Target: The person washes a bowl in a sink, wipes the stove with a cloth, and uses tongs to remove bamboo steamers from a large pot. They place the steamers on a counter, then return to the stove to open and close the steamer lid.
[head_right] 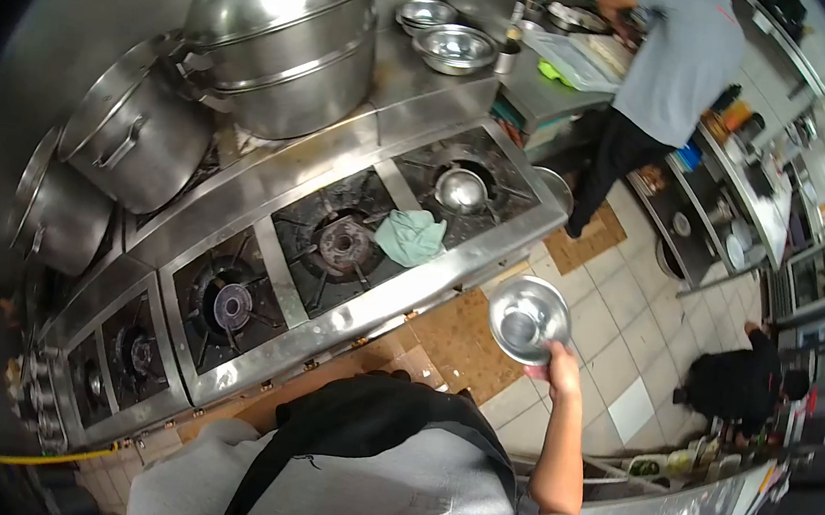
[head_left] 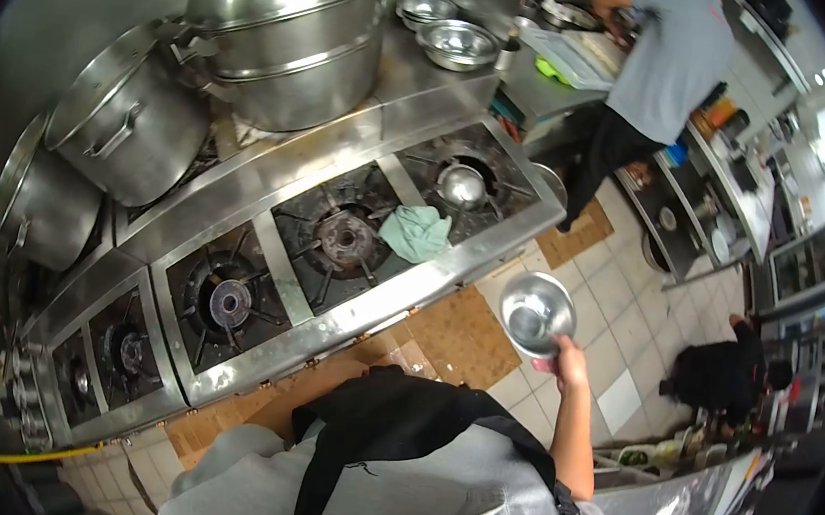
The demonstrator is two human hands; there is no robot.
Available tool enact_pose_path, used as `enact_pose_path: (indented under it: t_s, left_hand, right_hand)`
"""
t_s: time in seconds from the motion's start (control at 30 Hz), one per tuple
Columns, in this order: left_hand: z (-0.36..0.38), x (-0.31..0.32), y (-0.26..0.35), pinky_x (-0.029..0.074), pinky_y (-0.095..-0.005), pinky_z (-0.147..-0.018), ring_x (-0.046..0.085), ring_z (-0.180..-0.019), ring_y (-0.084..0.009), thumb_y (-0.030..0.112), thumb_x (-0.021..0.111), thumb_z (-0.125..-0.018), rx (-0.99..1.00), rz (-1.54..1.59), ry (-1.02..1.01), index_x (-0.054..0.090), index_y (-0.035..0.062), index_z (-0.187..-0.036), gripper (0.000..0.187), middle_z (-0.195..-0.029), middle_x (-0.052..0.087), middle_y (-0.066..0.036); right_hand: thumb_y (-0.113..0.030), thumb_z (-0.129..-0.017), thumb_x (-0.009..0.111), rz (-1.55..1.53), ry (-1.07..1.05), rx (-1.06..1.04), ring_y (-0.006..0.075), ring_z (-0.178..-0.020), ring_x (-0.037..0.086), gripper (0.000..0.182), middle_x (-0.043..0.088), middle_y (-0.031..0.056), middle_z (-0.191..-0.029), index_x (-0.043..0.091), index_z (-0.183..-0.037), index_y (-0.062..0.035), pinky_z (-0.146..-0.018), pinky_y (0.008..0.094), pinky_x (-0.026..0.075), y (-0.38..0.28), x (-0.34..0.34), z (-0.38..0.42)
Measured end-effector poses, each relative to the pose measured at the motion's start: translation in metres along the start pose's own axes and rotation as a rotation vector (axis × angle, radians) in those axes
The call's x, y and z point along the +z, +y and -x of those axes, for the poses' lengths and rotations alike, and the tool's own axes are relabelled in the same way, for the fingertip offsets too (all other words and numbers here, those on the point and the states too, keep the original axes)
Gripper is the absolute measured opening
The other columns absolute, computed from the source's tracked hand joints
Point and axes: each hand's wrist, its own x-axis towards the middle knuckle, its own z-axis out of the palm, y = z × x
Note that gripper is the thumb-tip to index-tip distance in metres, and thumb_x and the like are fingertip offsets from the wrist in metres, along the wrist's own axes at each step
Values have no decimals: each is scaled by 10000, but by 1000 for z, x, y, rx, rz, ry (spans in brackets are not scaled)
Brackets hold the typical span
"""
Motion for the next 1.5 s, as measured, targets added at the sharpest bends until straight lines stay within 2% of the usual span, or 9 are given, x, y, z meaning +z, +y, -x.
enact_pose_path:
  t_s: [0.37,0.47,0.5,0.6,0.73,0.83,1.23,1.37,1.5]
  left_hand:
    - [38,67,-17,521,-441,-807,678,-926,-337,324,583,-851,-556,499,366,733,100,-984,301,-975,708,-173]
    - [25,93,3,522,-441,-806,678,-925,-337,325,580,-853,-672,642,467,734,99,-981,302,-974,708,-174]
    - [18,102,12,522,-441,-806,678,-925,-337,326,579,-853,-706,687,499,734,99,-980,302,-974,708,-174]
    - [-2,119,37,522,-441,-805,678,-923,-338,327,577,-854,-780,811,599,734,98,-976,303,-973,707,-175]
    - [-34,136,68,523,-440,-803,678,-922,-338,329,573,-856,-852,933,696,735,97,-972,305,-972,707,-176]
    - [-51,140,88,523,-440,-802,678,-921,-338,330,571,-857,-900,984,732,735,97,-969,307,-972,707,-176]
    - [-76,163,144,525,-440,-798,678,-915,-340,336,560,-863,-1009,980,796,737,94,-956,314,-969,707,-179]
    - [-56,128,174,529,-430,-769,680,-891,-342,345,550,-855,-980,1011,799,746,97,-935,326,-949,700,-199]
    - [-45,104,191,526,-412,-789,687,-884,-297,382,622,-845,-1079,1138,905,719,29,-986,392,-913,707,-200]
  right_hand:
    - [-333,-980,411,38,-578,-162,228,-606,682,450,710,217,-909,544,-1182,46,-519,329,584,-290,246,-228]
    - [-596,-966,445,-2,-690,-339,222,-779,696,797,697,153,-1088,315,-1417,48,-634,351,572,-371,302,-240]
    - [-605,-963,447,24,-592,-327,220,-792,693,698,702,122,-1050,505,-1292,8,-611,338,557,-391,321,-247]
    - [-523,-943,538,340,-550,-550,158,-724,665,536,707,63,-1025,611,-1209,-63,-572,300,496,-419,355,-293]
    - [-604,-856,570,1212,-245,-1023,361,-1242,546,669,620,214,-1268,638,-1234,-56,-1035,461,415,-415,364,-306]
    - [-562,-847,611,1616,-343,-1073,352,-1201,575,646,640,183,-1245,623,-1266,-71,-1022,422,439,-403,375,-344]
    - [-226,-850,718,855,-826,-1447,251,-777,614,258,673,153,-870,669,-1026,-44,-764,354,492,-448,369,-368]
    - [-329,-811,737,1314,-156,-1693,345,-1149,599,533,625,181,-1256,613,-1258,-64,-971,420,471,-535,402,-329]
    - [-292,-904,687,866,-657,-1520,239,-1171,591,582,604,192,-1290,504,-1379,-8,-1000,320,437,-578,443,-347]
